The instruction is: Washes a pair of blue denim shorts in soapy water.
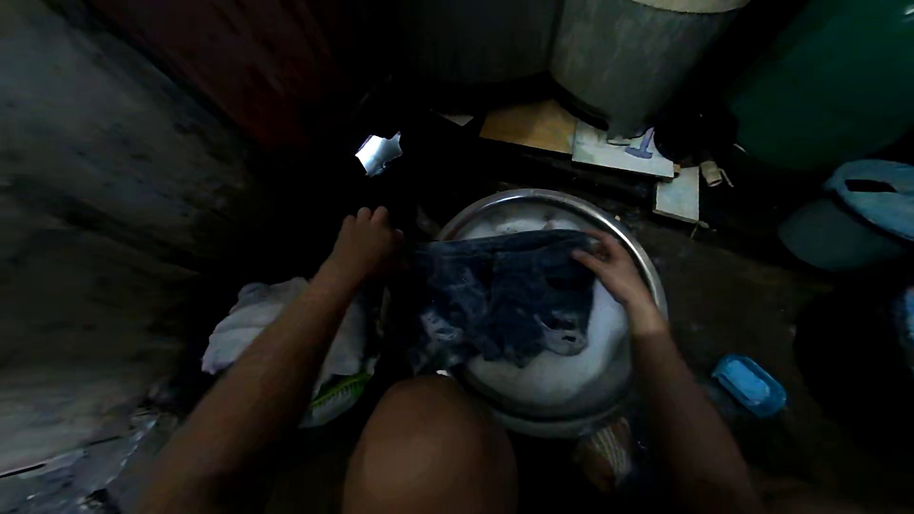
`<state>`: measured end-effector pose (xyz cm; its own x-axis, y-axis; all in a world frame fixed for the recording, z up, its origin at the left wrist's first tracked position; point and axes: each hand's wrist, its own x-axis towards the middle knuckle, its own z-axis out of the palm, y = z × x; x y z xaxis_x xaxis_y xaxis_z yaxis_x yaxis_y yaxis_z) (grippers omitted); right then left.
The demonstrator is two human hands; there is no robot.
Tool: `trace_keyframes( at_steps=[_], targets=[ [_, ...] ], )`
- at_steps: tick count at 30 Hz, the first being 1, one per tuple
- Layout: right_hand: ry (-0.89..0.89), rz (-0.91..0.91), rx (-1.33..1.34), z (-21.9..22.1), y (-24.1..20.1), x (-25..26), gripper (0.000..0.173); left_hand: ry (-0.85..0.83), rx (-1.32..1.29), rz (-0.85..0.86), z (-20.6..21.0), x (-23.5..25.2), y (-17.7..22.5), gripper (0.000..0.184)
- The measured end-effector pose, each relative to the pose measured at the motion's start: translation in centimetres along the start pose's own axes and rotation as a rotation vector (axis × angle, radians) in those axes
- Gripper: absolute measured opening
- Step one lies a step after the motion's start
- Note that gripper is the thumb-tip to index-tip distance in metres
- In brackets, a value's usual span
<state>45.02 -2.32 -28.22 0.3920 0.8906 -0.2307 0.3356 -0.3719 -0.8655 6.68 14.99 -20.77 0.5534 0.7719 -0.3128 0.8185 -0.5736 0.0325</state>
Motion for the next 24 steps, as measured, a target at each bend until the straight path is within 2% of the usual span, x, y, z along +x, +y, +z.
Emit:
trace_keyframes(
  at_steps=[2,6,9,10,12,14,17,19,21,24],
  targets=[
    [-0.052,0.046,0.020,2.4,2.8,1.7,0.073,0.049,-0.189,-0.144,4.1,1.9,-0.2,0.065],
    [0.118,0.301,0.094,5.8,7.7,0.8,0.070,0.098,-0.557,-0.450,9.9,2.1,2.3,0.091],
    [0.105,0.466,0.025,8.3,10.6,-1.7,0.076,0.323,-0.606,-0.541,12.9,0.5,3.6,0.099],
    [0.066,0.487,-0.045,9.0,11.0,-2.4,0.074,0.358,-0.591,-0.558,13.5,-0.1,3.7,0.098],
    [0.032,0.496,-0.133,10.0,11.0,-3.4,0.065,0.384,-0.551,-0.570,14.0,-1.3,3.6,0.082],
    [0.013,0.479,-0.049,10.0,10.7,-3.7,0.057,0.365,-0.572,-0.531,13.3,-2.0,3.1,0.063],
    [-0.020,0.414,0.081,7.3,9.8,-3.1,0.049,0.331,-0.798,-0.448,9.9,-2.9,3.8,0.040],
    [-0.056,0.377,0.050,5.0,9.0,-2.9,0.046,0.354,-0.907,-0.398,8.3,-3.1,4.2,0.035],
    [-0.142,0.365,-0.058,3.3,8.9,-2.9,0.048,0.365,-0.926,-0.419,8.4,-2.7,4.0,0.036],
    [-0.350,0.392,-0.276,1.6,10.4,-3.1,0.049,0.311,-0.794,-0.459,10.1,-3.3,1.4,0.047]
  ],
)
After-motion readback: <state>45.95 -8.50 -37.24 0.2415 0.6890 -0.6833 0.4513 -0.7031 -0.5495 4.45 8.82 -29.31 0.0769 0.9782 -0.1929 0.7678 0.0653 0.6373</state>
